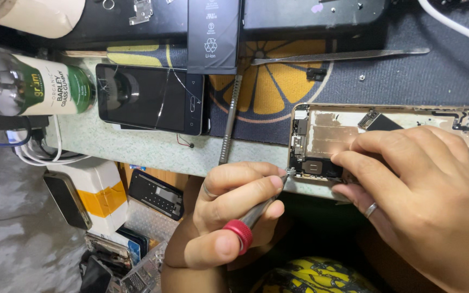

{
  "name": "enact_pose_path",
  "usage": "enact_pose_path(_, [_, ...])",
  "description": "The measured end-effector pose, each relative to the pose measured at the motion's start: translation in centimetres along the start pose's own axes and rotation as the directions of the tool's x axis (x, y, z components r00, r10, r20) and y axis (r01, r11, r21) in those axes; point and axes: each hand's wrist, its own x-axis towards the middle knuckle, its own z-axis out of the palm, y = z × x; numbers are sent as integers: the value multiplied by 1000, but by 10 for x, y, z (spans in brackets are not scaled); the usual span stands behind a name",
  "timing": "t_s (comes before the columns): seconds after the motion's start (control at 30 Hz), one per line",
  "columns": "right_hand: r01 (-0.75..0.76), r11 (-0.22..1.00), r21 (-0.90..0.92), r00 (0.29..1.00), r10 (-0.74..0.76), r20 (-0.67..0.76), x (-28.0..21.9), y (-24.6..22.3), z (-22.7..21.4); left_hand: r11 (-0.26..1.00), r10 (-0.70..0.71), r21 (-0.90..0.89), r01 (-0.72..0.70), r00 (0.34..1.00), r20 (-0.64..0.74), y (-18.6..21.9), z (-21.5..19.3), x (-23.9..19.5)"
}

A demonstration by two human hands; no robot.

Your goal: The person uses a screwdriver and tweezers to remove screws and adjust internal components of a disassembled mobile phone. They carefully manipulate small parts and connectors within the phone chassis on a cluttered workbench.

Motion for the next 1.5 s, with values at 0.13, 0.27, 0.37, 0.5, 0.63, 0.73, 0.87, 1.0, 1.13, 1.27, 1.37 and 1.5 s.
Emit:
enact_pose_path(0.13, [-8,1000,12,1000,8,1,1,-2,-1,999,38,16,-38,999,-7,0,2,2])
enact_pose_path(0.27, [6,1000,2,1000,-6,0,3,-2,-2,974,227,11,-227,974,10,-19,10,7])
enact_pose_path(0.37, [13,1000,1,1000,-13,-10,3,-4,-2,969,245,-34,-243,956,164,-19,-4,8])
enact_pose_path(0.5, [20,1000,-6,1000,-20,-13,3,-5,-2,985,136,-141,-101,954,269,-10,-14,13])
enact_pose_path(0.63, [64,997,-35,998,-65,-20,1,-2,-3,980,82,-200,-20,948,307,-4,-17,19])
enact_pose_path(0.73, [76,996,-49,997,-78,-25,0,-1,-1,995,48,-97,-23,965,256,1,-14,18])
enact_pose_path(0.87, [99,993,-60,994,-102,-46,-2,0,1,995,93,9,-95,985,147,-3,-6,15])
enact_pose_path(1.0, [119,990,-78,991,-123,-51,-5,1,1,999,5,-44,1,991,133,4,-8,7])
enact_pose_path(1.13, [109,990,-85,992,-113,-49,-5,2,3,995,-81,-42,85,991,104,9,-11,4])
enact_pose_path(1.27, [116,990,-78,991,-120,-58,-5,1,3,998,-62,-9,62,997,45,6,-9,4])
enact_pose_path(1.37, [112,990,-85,991,-117,-57,-6,1,3,991,-112,-58,117,990,83,8,-8,4])
enact_pose_path(1.5, [119,989,-87,991,-124,-53,-4,1,3,994,-102,30,102,995,-9,10,-4,7])
